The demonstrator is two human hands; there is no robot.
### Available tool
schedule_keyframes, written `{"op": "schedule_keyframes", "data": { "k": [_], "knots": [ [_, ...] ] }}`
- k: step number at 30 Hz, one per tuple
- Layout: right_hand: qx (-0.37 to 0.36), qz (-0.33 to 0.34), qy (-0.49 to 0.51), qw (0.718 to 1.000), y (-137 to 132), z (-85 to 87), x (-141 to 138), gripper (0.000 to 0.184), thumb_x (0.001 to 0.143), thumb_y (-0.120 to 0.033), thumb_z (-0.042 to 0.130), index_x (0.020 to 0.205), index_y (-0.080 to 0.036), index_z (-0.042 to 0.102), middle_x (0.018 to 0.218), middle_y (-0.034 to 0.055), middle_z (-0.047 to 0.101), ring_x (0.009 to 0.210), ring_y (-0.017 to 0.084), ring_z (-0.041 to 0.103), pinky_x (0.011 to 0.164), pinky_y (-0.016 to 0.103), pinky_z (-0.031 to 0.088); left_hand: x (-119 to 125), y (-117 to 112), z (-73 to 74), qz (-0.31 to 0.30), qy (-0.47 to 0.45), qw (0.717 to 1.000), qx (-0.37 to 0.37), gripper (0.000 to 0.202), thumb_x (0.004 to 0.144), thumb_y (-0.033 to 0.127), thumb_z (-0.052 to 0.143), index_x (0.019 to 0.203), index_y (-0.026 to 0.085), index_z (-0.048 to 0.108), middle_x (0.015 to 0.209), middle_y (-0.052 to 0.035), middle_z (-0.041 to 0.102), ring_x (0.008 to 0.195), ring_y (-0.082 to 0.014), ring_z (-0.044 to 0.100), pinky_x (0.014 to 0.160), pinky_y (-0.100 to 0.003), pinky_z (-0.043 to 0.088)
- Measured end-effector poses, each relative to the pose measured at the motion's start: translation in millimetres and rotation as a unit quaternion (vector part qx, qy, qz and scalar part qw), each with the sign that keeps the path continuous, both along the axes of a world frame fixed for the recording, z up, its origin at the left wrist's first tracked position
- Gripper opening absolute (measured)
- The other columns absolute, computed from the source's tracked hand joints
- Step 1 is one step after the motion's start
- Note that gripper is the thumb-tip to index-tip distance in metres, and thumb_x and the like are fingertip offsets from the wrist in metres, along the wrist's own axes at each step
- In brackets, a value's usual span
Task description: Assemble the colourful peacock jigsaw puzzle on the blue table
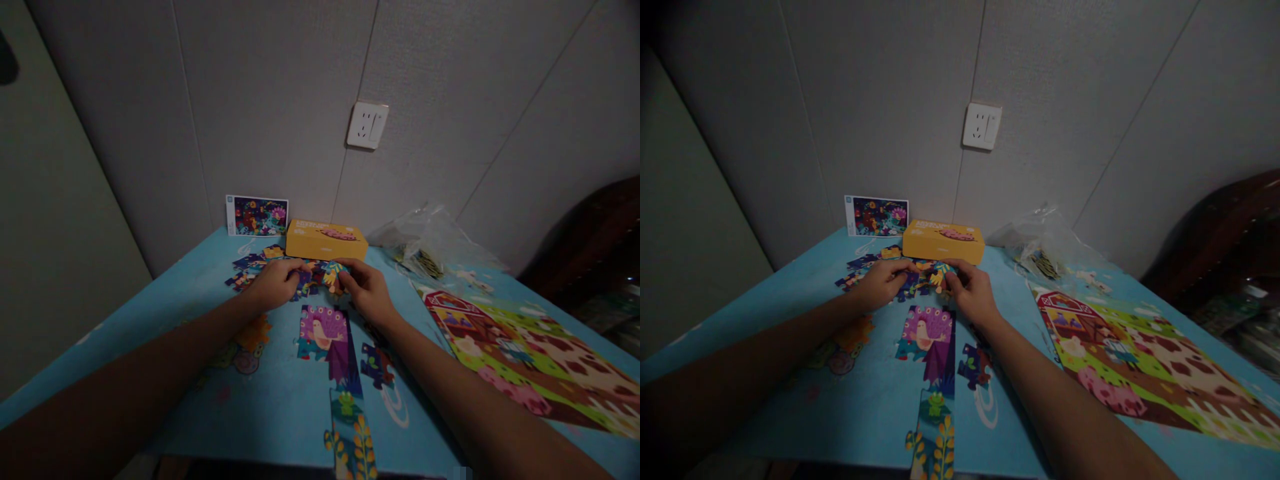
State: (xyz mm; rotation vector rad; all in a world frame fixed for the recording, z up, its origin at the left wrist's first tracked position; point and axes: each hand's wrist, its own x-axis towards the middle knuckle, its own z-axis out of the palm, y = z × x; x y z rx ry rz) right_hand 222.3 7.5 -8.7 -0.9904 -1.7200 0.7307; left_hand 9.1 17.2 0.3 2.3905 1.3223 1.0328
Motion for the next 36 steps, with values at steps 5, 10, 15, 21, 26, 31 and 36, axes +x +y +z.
{"op": "schedule_keyframes", "data": {
  "k": [5,10,15,21,26,31,36],
  "knots": [
    [0.007,-0.005,-0.015,1.000,2,-2.4,1,0.031,0.082,-0.033,0.055,0.107,-0.016,0.064,0.066,0.0013,0.063,0.056,0.015,0.055,0.056,0.027,0.045,-2,1,-1.1,-0.010,0.001,1.000,0.001,0.031,0.076,0.010,0.044,0.090,0.017,0.071,0.086,-0.0026,0.072,0.078,-0.0168,0.064,0.073,-0.025,0.047],
    [0.013,-0.010,-0.032,0.999,2,-3.5,2,0.031,0.083,-0.033,0.054,0.106,-0.016,0.065,0.069,0.0025,0.064,0.059,0.015,0.056,0.057,0.027,0.046,-3,2,-4.4,-0.022,0.009,1.000,0.005,0.031,0.077,0.011,0.044,0.092,0.017,0.071,0.087,-0.0023,0.072,0.078,-0.0163,0.064,0.071,-0.024,0.047],
    [0.011,-0.006,-0.039,0.999,1,-0.6,0,0.030,0.082,-0.032,0.055,0.104,-0.015,0.066,0.072,0.0037,0.066,0.059,0.015,0.057,0.057,0.027,0.046,-2,4,-7.4,-0.036,0.008,0.999,0.003,0.032,0.078,0.012,0.044,0.093,0.018,0.071,0.090,-0.0027,0.072,0.081,-0.0166,0.065,0.072,-0.024,0.048],
    [-0.017,-0.012,-0.056,0.998,-5,3.8,-3,0.025,0.080,-0.032,0.056,0.094,-0.014,0.066,0.061,0.0020,0.062,0.054,0.015,0.056,0.052,0.027,0.043,-2,5,-8.0,-0.035,0.021,0.999,-0.005,0.033,0.077,0.011,0.043,0.092,0.017,0.071,0.091,-0.0038,0.072,0.083,-0.0171,0.065,0.074,-0.025,0.048],
    [-0.047,0.043,0.029,0.998,-10,6.5,-6,0.029,0.076,-0.027,0.058,0.104,-0.019,0.056,0.077,0.0002,0.059,0.053,0.011,0.056,0.045,0.023,0.044,-3,6,-9.7,-0.025,0.025,0.999,-0.012,0.032,0.079,0.014,0.043,0.095,0.018,0.070,0.088,-0.0042,0.072,0.080,-0.0171,0.064,0.070,-0.024,0.047],
    [-0.094,0.091,0.093,0.987,-14,10.6,-10,0.037,0.073,-0.026,0.058,0.110,-0.022,0.052,0.085,-0.0014,0.051,0.053,0.010,0.057,0.045,0.026,0.051,-2,3,-8.1,-0.033,-0.003,0.999,-0.033,0.027,0.080,0.018,0.048,0.095,0.017,0.070,0.088,-0.0040,0.071,0.077,-0.0164,0.063,0.067,-0.023,0.046],
    [-0.074,0.014,0.089,0.993,-10,9.0,-11,0.021,0.071,-0.028,0.062,0.088,-0.019,0.053,0.076,-0.0014,0.053,0.054,0.011,0.055,0.045,0.025,0.050,2,-2,-5.2,-0.061,-0.049,0.995,-0.057,0.033,0.077,0.019,0.052,0.107,0.016,0.065,0.080,-0.0017,0.069,0.068,-0.0138,0.060,0.062,-0.021,0.046]
  ]
}}
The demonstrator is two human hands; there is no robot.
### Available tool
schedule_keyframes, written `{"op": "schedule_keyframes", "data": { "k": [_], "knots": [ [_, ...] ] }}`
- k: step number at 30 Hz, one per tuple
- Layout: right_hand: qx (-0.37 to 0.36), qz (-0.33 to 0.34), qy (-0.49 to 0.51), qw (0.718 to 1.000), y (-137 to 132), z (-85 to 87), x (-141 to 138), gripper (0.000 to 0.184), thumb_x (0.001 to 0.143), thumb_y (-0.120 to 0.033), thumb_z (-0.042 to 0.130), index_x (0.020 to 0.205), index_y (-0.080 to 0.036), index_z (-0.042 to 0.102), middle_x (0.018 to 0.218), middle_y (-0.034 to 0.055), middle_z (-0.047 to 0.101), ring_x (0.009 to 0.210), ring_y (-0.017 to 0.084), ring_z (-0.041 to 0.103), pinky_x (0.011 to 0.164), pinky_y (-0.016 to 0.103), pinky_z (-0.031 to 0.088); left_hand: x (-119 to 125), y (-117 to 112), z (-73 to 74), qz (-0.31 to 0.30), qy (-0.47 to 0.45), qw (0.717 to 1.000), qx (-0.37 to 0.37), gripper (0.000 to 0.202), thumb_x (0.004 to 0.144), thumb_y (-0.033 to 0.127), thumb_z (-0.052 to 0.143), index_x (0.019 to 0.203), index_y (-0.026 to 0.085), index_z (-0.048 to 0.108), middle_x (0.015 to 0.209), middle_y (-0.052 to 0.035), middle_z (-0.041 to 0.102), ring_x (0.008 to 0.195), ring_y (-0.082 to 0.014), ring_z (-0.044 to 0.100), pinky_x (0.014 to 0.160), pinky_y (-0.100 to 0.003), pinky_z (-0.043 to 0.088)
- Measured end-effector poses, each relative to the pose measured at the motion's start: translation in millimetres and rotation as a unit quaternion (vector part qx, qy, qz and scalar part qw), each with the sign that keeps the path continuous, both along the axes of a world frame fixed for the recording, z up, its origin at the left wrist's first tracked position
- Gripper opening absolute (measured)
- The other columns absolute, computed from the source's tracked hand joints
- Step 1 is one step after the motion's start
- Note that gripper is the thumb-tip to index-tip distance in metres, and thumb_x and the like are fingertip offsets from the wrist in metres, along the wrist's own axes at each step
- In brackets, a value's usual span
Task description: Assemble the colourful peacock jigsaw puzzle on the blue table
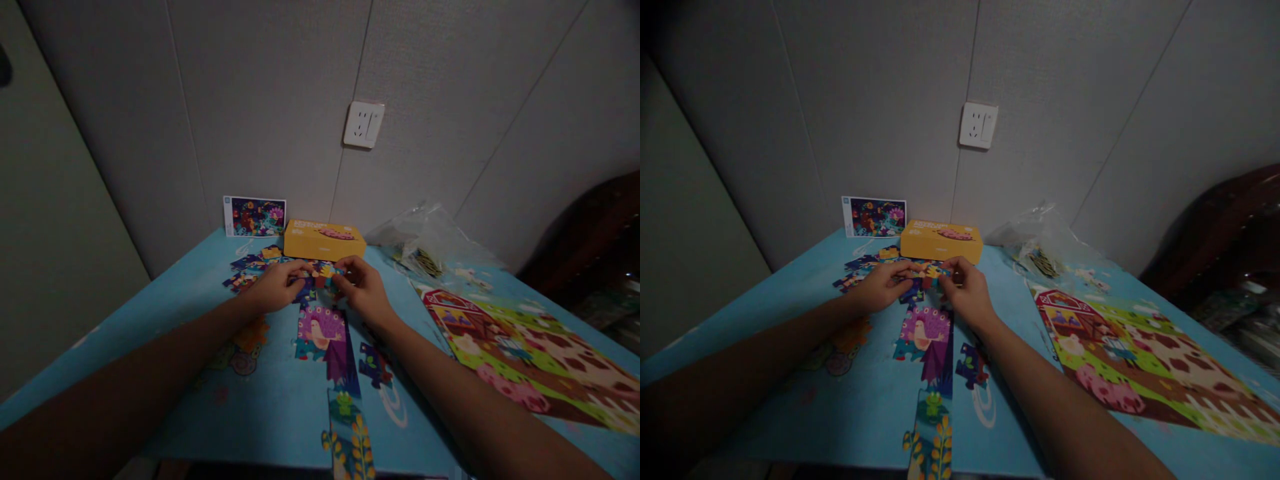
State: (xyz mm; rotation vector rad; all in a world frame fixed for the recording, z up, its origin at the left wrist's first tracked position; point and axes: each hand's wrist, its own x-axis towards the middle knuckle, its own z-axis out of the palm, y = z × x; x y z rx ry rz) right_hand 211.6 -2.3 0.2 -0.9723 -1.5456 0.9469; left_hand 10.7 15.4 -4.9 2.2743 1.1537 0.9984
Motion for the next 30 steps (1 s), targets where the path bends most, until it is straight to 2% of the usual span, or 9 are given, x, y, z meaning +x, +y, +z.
{"op": "schedule_keyframes", "data": {
  "k": [6,10,13,18,20,22,25,28,30],
  "knots": [
    [0.071,-0.094,-0.063,0.991,6,-1.1,6,0.016,0.073,-0.030,0.062,0.078,-0.018,0.053,0.071,0.0000,0.056,0.057,0.011,0.051,0.048,0.022,0.042,1,-3,3.6,-0.012,0.003,1.000,-0.013,0.026,0.079,0.019,0.050,0.099,0.013,0.066,0.067,-0.0004,0.064,0.061,-0.0120,0.057,0.056,-0.020,0.043],
    [0.075,-0.099,-0.081,0.989,5,0.0,6,0.016,0.073,-0.030,0.063,0.076,-0.018,0.053,0.070,0.0003,0.056,0.058,0.012,0.050,0.049,0.022,0.040,1,-3,4.8,-0.002,0.004,1.000,-0.010,0.026,0.079,0.020,0.050,0.097,0.013,0.067,0.076,-0.0034,0.068,0.069,-0.0141,0.061,0.061,-0.021,0.046],
    [0.071,-0.095,-0.082,0.990,5,-0.4,6,0.017,0.073,-0.031,0.063,0.075,-0.018,0.053,0.068,0.0000,0.055,0.057,0.012,0.050,0.050,0.023,0.040,1,-1,3.5,0.012,-0.029,0.999,-0.015,0.025,0.080,0.020,0.050,0.096,0.012,0.068,0.083,-0.0053,0.070,0.073,-0.0146,0.063,0.066,-0.023,0.049],
    [0.053,-0.088,-0.079,0.992,4,-1.3,5,0.019,0.073,-0.033,0.064,0.074,-0.018,0.053,0.065,-0.0011,0.053,0.055,0.012,0.048,0.050,0.023,0.039,1,0,0.1,0.016,-0.042,0.998,-0.050,0.031,0.083,0.020,0.046,0.105,0.014,0.068,0.060,0.0005,0.065,0.049,-0.0106,0.056,0.055,-0.021,0.048],
    [0.058,-0.089,-0.083,0.991,4,-0.8,5,0.018,0.073,-0.033,0.063,0.074,-0.018,0.052,0.065,-0.0012,0.053,0.056,0.012,0.048,0.050,0.023,0.039,1,0,0.4,0.016,-0.027,0.999,-0.041,0.031,0.082,0.017,0.046,0.102,0.016,0.070,0.062,0.0006,0.066,0.048,-0.0101,0.056,0.054,-0.021,0.048],
    [0.075,-0.104,-0.097,0.987,5,0.3,7,0.017,0.073,-0.032,0.063,0.073,-0.018,0.053,0.065,-0.0011,0.054,0.058,0.012,0.050,0.053,0.024,0.040,0,0,1.5,0.016,-0.015,1.000,-0.019,0.029,0.081,0.015,0.047,0.095,0.018,0.072,0.068,-0.0004,0.069,0.055,-0.0112,0.060,0.060,-0.021,0.049],
    [0.097,-0.180,-0.137,0.969,12,1.3,15,0.014,0.073,-0.031,0.061,0.072,-0.018,0.055,0.066,0.0001,0.057,0.059,0.013,0.051,0.058,0.026,0.040,0,1,2.4,0.020,-0.009,1.000,0.003,0.029,0.080,0.015,0.048,0.093,0.018,0.073,0.071,-0.0016,0.070,0.067,-0.0141,0.064,0.067,-0.024,0.050],
    [0.083,-0.287,-0.172,0.939,24,-2.9,31,0.015,0.073,-0.032,0.059,0.074,-0.017,0.058,0.069,0.0029,0.061,0.060,0.016,0.053,0.057,0.028,0.038,0,2,0.8,0.020,-0.012,1.000,0.002,0.030,0.080,0.014,0.047,0.096,0.018,0.073,0.068,-0.0016,0.070,0.070,-0.0156,0.064,0.070,-0.025,0.051],
    [0.070,-0.320,-0.186,0.927,32,-8.9,42,0.016,0.071,-0.029,0.059,0.080,-0.017,0.059,0.070,0.0037,0.062,0.061,0.017,0.055,0.058,0.029,0.038,0,3,-1.0,0.017,-0.019,1.000,0.001,0.030,0.079,0.014,0.048,0.096,0.018,0.072,0.067,-0.0015,0.069,0.070,-0.0157,0.064,0.070,-0.025,0.051]
  ]
}}
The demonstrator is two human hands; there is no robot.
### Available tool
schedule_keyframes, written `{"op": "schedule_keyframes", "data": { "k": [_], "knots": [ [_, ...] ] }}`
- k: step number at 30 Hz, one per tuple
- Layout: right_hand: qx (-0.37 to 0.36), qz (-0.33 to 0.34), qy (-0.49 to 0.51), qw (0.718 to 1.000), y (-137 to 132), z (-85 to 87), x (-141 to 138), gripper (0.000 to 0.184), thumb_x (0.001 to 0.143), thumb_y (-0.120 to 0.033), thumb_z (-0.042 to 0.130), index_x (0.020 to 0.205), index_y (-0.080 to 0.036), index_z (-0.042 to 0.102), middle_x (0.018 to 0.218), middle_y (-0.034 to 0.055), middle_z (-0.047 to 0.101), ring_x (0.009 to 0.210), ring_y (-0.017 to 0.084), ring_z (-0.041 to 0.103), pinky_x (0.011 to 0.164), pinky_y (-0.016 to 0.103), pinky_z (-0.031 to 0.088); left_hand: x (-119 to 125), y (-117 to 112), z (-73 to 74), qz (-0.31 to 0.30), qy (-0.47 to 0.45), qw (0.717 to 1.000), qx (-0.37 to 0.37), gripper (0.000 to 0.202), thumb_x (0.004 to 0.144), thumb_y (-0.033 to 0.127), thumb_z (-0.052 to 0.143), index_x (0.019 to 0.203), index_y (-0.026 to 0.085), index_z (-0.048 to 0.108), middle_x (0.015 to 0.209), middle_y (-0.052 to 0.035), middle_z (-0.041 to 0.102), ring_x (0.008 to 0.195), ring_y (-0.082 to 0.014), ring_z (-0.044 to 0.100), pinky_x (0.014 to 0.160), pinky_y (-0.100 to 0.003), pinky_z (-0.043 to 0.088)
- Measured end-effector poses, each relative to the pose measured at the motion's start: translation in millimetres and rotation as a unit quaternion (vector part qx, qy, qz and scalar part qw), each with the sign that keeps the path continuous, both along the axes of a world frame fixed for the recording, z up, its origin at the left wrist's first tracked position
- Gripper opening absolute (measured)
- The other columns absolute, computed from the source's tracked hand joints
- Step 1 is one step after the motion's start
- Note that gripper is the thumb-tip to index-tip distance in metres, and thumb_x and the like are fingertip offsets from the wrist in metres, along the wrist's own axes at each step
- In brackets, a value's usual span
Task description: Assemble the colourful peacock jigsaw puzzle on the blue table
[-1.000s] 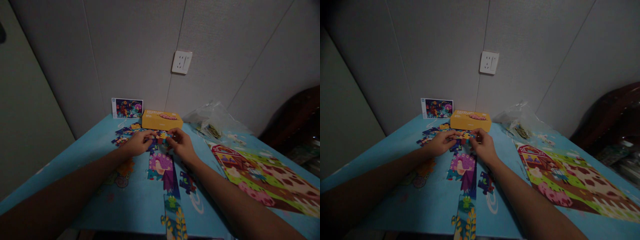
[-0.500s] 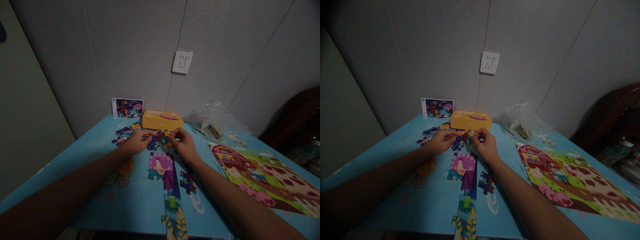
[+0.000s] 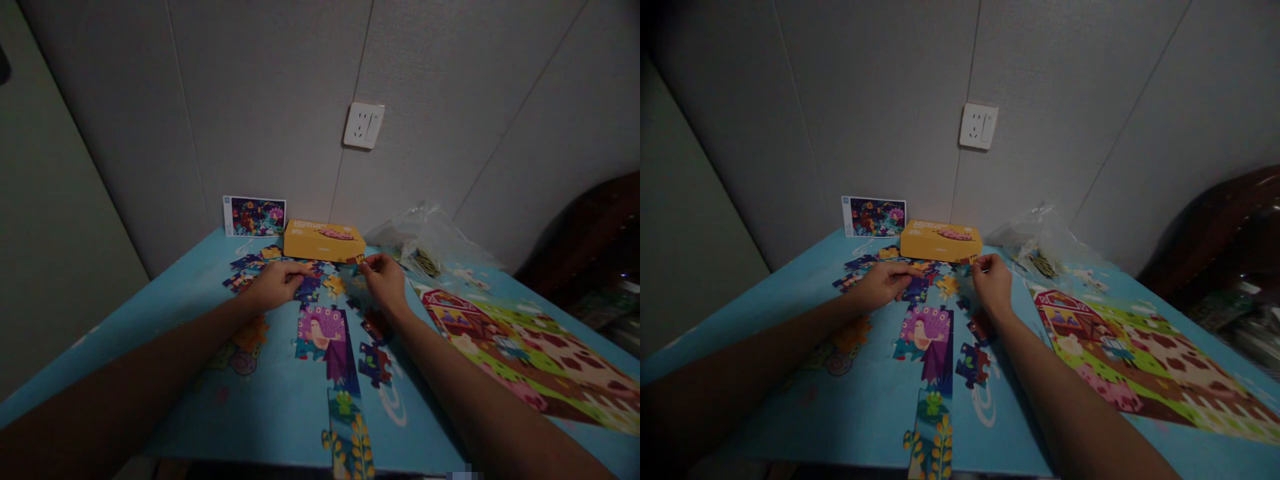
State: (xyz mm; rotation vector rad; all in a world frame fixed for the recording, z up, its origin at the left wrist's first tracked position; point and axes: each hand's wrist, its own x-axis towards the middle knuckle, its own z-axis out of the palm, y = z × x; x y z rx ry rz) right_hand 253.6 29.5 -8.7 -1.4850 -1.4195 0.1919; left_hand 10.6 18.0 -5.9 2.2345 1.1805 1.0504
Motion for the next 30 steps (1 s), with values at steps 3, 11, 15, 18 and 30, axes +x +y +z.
{"op": "schedule_keyframes", "data": {
  "k": [3,11,15,18,30],
  "knots": [
    [-0.071,-0.002,-0.021,0.997,7,-7.3,10,0.026,0.065,-0.026,0.065,0.089,-0.018,0.059,0.064,0.0029,0.062,0.058,0.018,0.054,0.055,0.028,0.036,1,1,-2.0,-0.015,-0.014,1.000,-0.013,0.028,0.079,0.015,0.050,0.096,0.017,0.072,0.067,-0.0014,0.068,0.063,-0.0140,0.062,0.064,-0.024,0.051],
    [-0.026,0.250,-0.030,0.967,-20,11.1,-25,0.035,0.080,-0.043,0.057,0.102,-0.016,0.063,0.081,0.0048,0.064,0.068,0.016,0.055,0.064,0.029,0.043,9,-3,-3.8,-0.113,-0.127,0.978,-0.120,0.028,0.080,0.021,0.053,0.104,0.012,0.065,0.080,-0.0054,0.067,0.058,-0.0111,0.060,0.061,-0.024,0.051],
    [-0.087,0.374,-0.018,0.923,-27,5.0,-37,0.029,0.082,-0.036,0.057,0.103,-0.017,0.064,0.070,0.0002,0.061,0.057,0.012,0.050,0.055,0.024,0.039,10,-8,-0.4,-0.142,-0.123,0.974,-0.126,0.029,0.081,0.022,0.053,0.106,0.012,0.063,0.085,-0.0063,0.067,0.068,-0.0128,0.061,0.066,-0.025,0.050],
    [-0.104,0.350,0.025,0.931,-19,-1.3,-31,0.026,0.080,-0.035,0.059,0.095,-0.015,0.066,0.066,-0.0002,0.059,0.055,0.011,0.049,0.052,0.023,0.037,8,-11,5.3,-0.105,-0.041,0.992,-0.060,0.029,0.082,0.021,0.053,0.109,0.014,0.061,0.089,-0.0056,0.065,0.071,-0.0125,0.058,0.065,-0.024,0.047],
    [-0.135,0.351,0.027,0.926,-21,-6.7,-39,0.024,0.077,-0.032,0.063,0.094,-0.016,0.063,0.072,0.0005,0.064,0.057,0.011,0.053,0.055,0.023,0.042,-3,-9,2.5,-0.104,0.175,0.979,-0.008,0.053,0.070,0.018,0.059,0.121,0.014,0.048,0.112,-0.0122,0.057,0.100,-0.0256,0.054,0.088,-0.037,0.044]
  ]
}}
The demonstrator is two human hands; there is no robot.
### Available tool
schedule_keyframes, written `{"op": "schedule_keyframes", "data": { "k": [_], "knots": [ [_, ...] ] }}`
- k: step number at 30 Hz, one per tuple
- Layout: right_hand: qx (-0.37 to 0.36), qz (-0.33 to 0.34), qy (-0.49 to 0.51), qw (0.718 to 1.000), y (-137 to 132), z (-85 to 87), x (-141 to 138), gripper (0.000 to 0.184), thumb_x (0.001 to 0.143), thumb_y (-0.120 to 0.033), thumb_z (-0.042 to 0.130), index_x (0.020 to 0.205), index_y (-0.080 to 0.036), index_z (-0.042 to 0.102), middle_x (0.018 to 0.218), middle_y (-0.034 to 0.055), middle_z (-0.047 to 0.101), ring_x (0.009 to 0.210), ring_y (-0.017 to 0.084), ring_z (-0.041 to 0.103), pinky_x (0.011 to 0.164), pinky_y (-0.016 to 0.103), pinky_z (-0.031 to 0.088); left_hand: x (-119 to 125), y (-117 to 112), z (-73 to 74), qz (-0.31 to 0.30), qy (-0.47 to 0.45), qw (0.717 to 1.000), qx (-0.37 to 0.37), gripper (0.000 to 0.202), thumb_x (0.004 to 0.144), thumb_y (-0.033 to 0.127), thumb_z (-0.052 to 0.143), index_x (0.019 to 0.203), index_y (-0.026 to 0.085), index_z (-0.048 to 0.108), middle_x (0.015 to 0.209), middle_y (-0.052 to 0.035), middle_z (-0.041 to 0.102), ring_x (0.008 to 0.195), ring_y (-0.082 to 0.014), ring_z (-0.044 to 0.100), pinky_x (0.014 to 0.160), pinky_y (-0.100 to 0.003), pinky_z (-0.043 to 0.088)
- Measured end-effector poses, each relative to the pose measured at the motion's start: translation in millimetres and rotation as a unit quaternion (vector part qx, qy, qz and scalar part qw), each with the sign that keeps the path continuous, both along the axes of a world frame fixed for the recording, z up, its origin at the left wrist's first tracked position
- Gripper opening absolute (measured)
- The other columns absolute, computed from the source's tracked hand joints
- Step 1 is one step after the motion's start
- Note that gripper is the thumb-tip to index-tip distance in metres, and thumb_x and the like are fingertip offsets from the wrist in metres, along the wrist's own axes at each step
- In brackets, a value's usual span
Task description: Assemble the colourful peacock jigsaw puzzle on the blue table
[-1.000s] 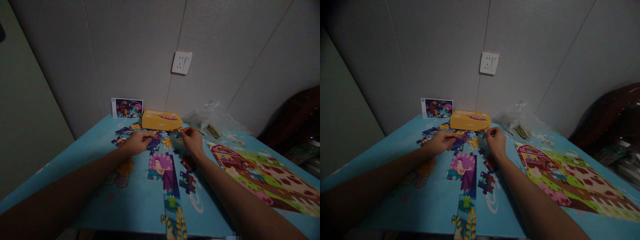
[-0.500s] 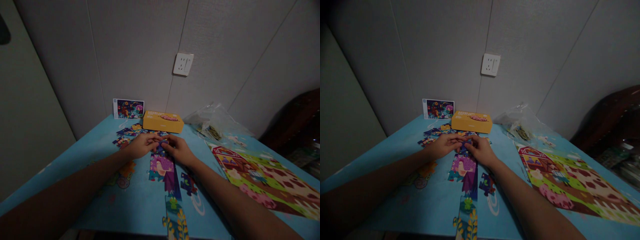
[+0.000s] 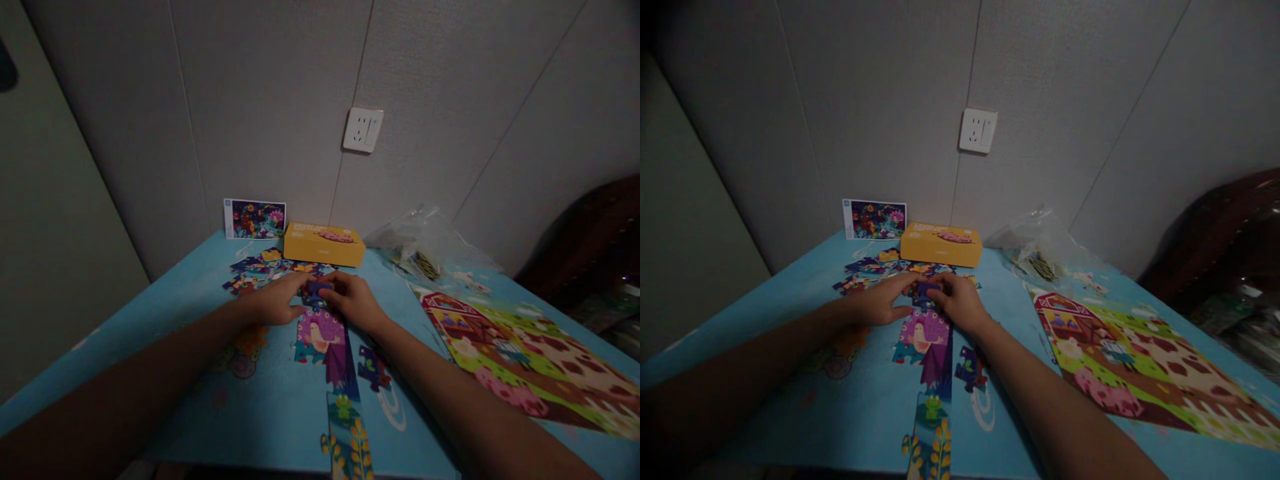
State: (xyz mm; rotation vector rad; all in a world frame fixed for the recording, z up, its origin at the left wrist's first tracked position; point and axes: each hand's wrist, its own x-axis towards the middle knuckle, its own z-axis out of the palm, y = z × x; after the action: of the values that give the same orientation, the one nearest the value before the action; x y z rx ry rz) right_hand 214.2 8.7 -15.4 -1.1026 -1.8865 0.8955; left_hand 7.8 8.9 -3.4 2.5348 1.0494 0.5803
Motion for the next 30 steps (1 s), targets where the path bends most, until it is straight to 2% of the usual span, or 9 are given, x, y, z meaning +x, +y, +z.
{"op": "schedule_keyframes", "data": {
  "k": [3,8,12,16,19,23,25,30],
  "knots": [
    [0.017,0.005,-0.023,1.000,-2,0.6,-1,0.022,0.078,-0.028,0.062,0.096,-0.015,0.064,0.079,0.0026,0.067,0.062,0.012,0.056,0.059,0.024,0.043,-1,-2,0.4,-0.001,-0.006,1.000,-0.009,0.066,0.069,0.019,0.059,0.131,0.015,0.039,0.117,-0.0125,0.056,0.103,-0.0260,0.054,0.091,-0.039,0.044],
    [0.046,-0.002,-0.059,0.997,-1,2.4,-2,0.022,0.078,-0.026,0.062,0.097,-0.015,0.064,0.078,0.0024,0.066,0.065,0.013,0.055,0.061,0.024,0.042,-2,-2,0.9,-0.019,-0.010,1.000,-0.004,0.067,0.071,0.021,0.059,0.134,0.015,0.037,0.130,-0.0140,0.049,0.113,-0.0276,0.050,0.096,-0.039,0.041],
    [0.049,0.000,-0.072,0.996,-1,2.3,-2,0.023,0.078,-0.026,0.061,0.098,-0.015,0.064,0.077,0.0021,0.066,0.064,0.013,0.055,0.060,0.024,0.041,-2,0,-1.5,-0.021,-0.007,1.000,-0.007,0.067,0.071,0.022,0.060,0.133,0.015,0.036,0.124,-0.0133,0.052,0.108,-0.0269,0.051,0.093,-0.039,0.042],
    [0.058,-0.023,-0.087,0.994,1,4.4,4,0.021,0.077,-0.023,0.059,0.096,-0.015,0.065,0.075,0.0015,0.066,0.063,0.013,0.055,0.059,0.023,0.039,-1,1,-4.5,-0.002,-0.012,1.000,-0.014,0.052,0.073,0.028,0.062,0.120,0.016,0.043,0.104,-0.0088,0.057,0.092,-0.0223,0.054,0.081,-0.035,0.044],
    [0.060,-0.073,-0.108,0.990,5,6.8,12,0.017,0.076,-0.019,0.057,0.090,-0.015,0.065,0.074,0.0019,0.065,0.064,0.013,0.055,0.059,0.023,0.039,-1,0,-3.4,0.004,-0.021,1.000,-0.014,0.042,0.074,0.033,0.063,0.109,0.017,0.045,0.097,-0.0061,0.056,0.085,-0.0192,0.053,0.077,-0.032,0.044],
    [0.057,-0.135,-0.150,0.978,9,9.2,21,0.014,0.074,-0.016,0.056,0.085,-0.016,0.064,0.075,0.0024,0.066,0.064,0.013,0.057,0.060,0.023,0.038,-2,-1,1.7,-0.054,0.007,0.998,0.009,0.025,0.078,0.033,0.063,0.097,0.019,0.055,0.098,-0.0049,0.054,0.091,-0.0190,0.051,0.084,-0.032,0.041],
    [0.050,-0.136,-0.159,0.977,8,10.7,22,0.013,0.073,-0.014,0.056,0.083,-0.016,0.064,0.078,0.0028,0.068,0.067,0.014,0.059,0.062,0.023,0.039,-2,-1,3.8,-0.078,0.020,0.997,0.017,0.018,0.080,0.033,0.061,0.092,0.019,0.060,0.097,-0.0047,0.053,0.093,-0.0191,0.051,0.086,-0.032,0.039],
    [0.021,-0.114,-0.146,0.982,5,14.1,17,0.013,0.071,-0.011,0.056,0.080,-0.015,0.064,0.081,0.0039,0.069,0.071,0.014,0.061,0.065,0.023,0.041,-2,-1,4.7,-0.078,0.028,0.996,0.017,0.017,0.081,0.034,0.060,0.086,0.018,0.062,0.094,-0.0046,0.050,0.092,-0.0190,0.051,0.084,-0.031,0.040]
  ]
}}
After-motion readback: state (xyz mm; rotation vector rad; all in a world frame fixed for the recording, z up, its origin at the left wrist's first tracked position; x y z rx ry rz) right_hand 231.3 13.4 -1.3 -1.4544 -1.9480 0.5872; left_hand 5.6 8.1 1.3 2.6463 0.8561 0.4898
